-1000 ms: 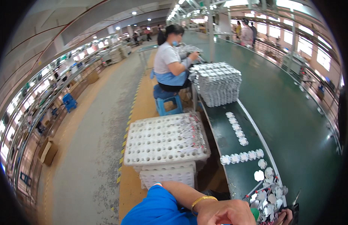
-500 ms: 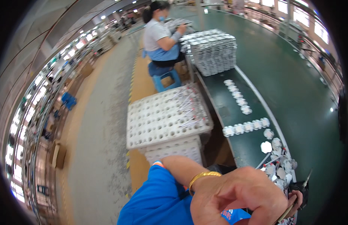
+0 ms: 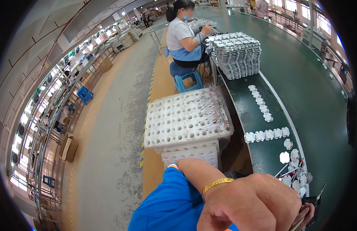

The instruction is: The person solders wires onto LED circuit boards using a soldering iron and solder wire.

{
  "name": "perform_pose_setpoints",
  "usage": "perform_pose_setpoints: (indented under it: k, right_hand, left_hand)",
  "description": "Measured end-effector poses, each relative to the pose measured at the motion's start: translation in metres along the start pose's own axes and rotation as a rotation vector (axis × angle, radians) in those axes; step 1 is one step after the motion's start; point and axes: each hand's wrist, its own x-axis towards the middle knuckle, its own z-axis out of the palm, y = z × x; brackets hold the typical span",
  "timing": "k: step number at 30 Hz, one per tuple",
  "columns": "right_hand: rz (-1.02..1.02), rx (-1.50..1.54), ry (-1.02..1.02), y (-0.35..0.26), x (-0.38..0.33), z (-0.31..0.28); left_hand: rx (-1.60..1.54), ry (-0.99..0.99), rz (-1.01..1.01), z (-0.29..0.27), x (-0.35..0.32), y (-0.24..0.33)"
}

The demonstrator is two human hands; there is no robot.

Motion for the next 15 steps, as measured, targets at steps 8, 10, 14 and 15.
perform_pose_setpoints:
  k: [8, 10, 14, 15]
  right_hand:
    - [-0.288, 0.386, -0.063, 0.209, -0.03, -0.009]
    - [-0.126, 0.082, -0.081, 0.227, -0.037, -0.046]
    - [-0.102, 0.189, 0.025, 0.161, -0.038, -0.028]
    - [-0.13, 0.216, 0.015, 0.151, -0.035, -0.027]
  left_hand:
    - [0.169, -0.146, 0.124, 0.002, 0.014, 0.002]
    - [0.131, -0.144, 0.124, 0.006, 0.015, 0.008]
    - [0.18, -0.04, -0.228, 0.008, -0.013, 0.004]
    - [0.176, 0.057, -0.302, 0.012, -0.019, 0.003]
